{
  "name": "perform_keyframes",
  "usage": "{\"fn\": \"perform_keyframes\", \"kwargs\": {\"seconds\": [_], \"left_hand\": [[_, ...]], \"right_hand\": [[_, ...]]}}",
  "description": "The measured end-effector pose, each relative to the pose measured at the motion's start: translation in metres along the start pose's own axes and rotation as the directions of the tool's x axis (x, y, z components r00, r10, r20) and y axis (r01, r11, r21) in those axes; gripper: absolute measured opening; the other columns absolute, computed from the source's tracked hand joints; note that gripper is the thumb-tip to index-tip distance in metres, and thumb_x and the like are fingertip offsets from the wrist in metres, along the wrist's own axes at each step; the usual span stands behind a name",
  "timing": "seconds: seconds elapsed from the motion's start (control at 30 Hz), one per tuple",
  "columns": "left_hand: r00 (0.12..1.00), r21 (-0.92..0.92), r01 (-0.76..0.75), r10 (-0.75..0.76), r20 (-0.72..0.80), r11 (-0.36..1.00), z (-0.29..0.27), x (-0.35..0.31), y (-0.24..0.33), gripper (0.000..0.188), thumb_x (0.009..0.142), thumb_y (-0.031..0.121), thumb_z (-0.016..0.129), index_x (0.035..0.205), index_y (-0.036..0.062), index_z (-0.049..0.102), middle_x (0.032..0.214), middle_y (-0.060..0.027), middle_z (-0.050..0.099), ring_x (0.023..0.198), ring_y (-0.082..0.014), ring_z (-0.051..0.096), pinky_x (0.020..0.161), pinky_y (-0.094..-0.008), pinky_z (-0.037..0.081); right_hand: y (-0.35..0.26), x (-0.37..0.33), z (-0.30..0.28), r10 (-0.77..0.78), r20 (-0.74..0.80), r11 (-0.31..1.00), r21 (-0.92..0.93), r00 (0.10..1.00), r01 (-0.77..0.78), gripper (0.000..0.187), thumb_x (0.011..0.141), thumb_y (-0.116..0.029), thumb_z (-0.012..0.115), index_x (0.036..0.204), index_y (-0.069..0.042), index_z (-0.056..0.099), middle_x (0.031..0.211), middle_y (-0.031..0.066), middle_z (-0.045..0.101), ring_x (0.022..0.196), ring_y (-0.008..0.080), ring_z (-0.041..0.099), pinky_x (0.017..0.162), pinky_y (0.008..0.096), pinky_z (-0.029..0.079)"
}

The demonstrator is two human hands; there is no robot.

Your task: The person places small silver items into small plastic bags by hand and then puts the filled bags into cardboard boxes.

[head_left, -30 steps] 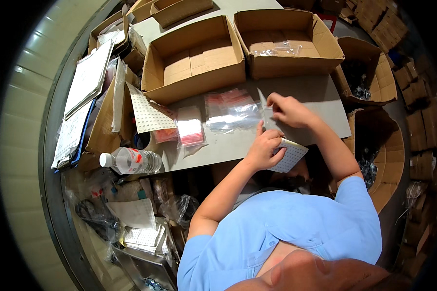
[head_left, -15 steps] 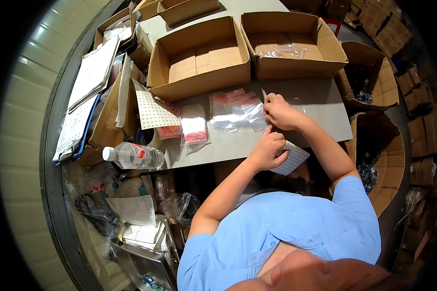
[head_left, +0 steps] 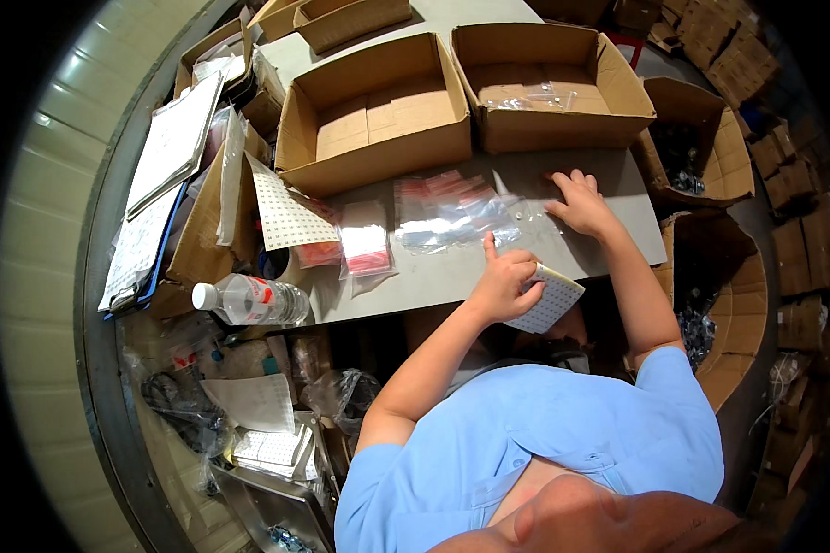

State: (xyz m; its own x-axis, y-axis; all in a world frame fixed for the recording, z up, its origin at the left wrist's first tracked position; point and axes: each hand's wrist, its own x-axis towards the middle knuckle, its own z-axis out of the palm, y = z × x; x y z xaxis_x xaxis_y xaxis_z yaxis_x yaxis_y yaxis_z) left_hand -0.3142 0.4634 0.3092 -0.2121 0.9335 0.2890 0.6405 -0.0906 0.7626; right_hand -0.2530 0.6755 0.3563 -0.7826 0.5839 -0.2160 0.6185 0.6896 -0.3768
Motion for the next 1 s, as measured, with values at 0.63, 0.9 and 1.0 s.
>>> {"fn": "perform_keyframes", "kwargs": {"seconds": [0.63, 0.9, 1.0], "left_hand": [[0.996, 0.034, -0.061, 0.063, -0.067, 0.998, 0.003, 0.002, -0.001, 0.019, 0.076, 0.019, 0.065, 0.069, 0.0048, 0.054, 0.080, -0.0067, 0.056, 0.089, -0.0262, 0.058, 0.105, -0.0720, 0.006], [0.999, 0.068, -0.037, 0.038, -0.019, 0.997, -0.002, 0.003, 0.005, 0.021, 0.077, 0.020, 0.065, 0.068, 0.0056, 0.052, 0.077, -0.0061, 0.051, 0.086, -0.0259, 0.056, 0.105, -0.0729, 0.009], [1.000, 0.072, -0.011, 0.010, 0.003, 0.997, -0.002, 0.002, 0.004, 0.022, 0.077, 0.021, 0.065, 0.068, 0.0059, 0.051, 0.076, -0.0064, 0.050, 0.085, -0.0261, 0.056, 0.103, -0.0736, 0.011]], "right_hand": [[-0.016, 0.035, -0.014, -0.515, 0.120, 0.776, 0.485, 0.849, 0.403, 0.027, 0.076, -0.007, 0.072, 0.100, 0.001, 0.064, 0.077, 0.0027, 0.061, 0.071, 0.0106, 0.052, 0.067, 0.0273, 0.045], [-0.045, 0.035, -0.010, -0.686, -0.066, 0.553, 0.600, 0.725, 0.578, 0.021, 0.079, -0.017, 0.073, 0.086, 0.001, 0.065, 0.086, 0.0092, 0.062, 0.081, 0.0208, 0.059, 0.073, 0.0342, 0.048], [-0.072, 0.030, 0.022, -0.651, -0.020, 0.728, 0.263, 0.758, 0.633, 0.025, 0.073, -0.017, 0.075, 0.090, -0.002, 0.063, 0.101, 0.0159, 0.061, 0.094, 0.0313, 0.059, 0.081, 0.0387, 0.048]]}}
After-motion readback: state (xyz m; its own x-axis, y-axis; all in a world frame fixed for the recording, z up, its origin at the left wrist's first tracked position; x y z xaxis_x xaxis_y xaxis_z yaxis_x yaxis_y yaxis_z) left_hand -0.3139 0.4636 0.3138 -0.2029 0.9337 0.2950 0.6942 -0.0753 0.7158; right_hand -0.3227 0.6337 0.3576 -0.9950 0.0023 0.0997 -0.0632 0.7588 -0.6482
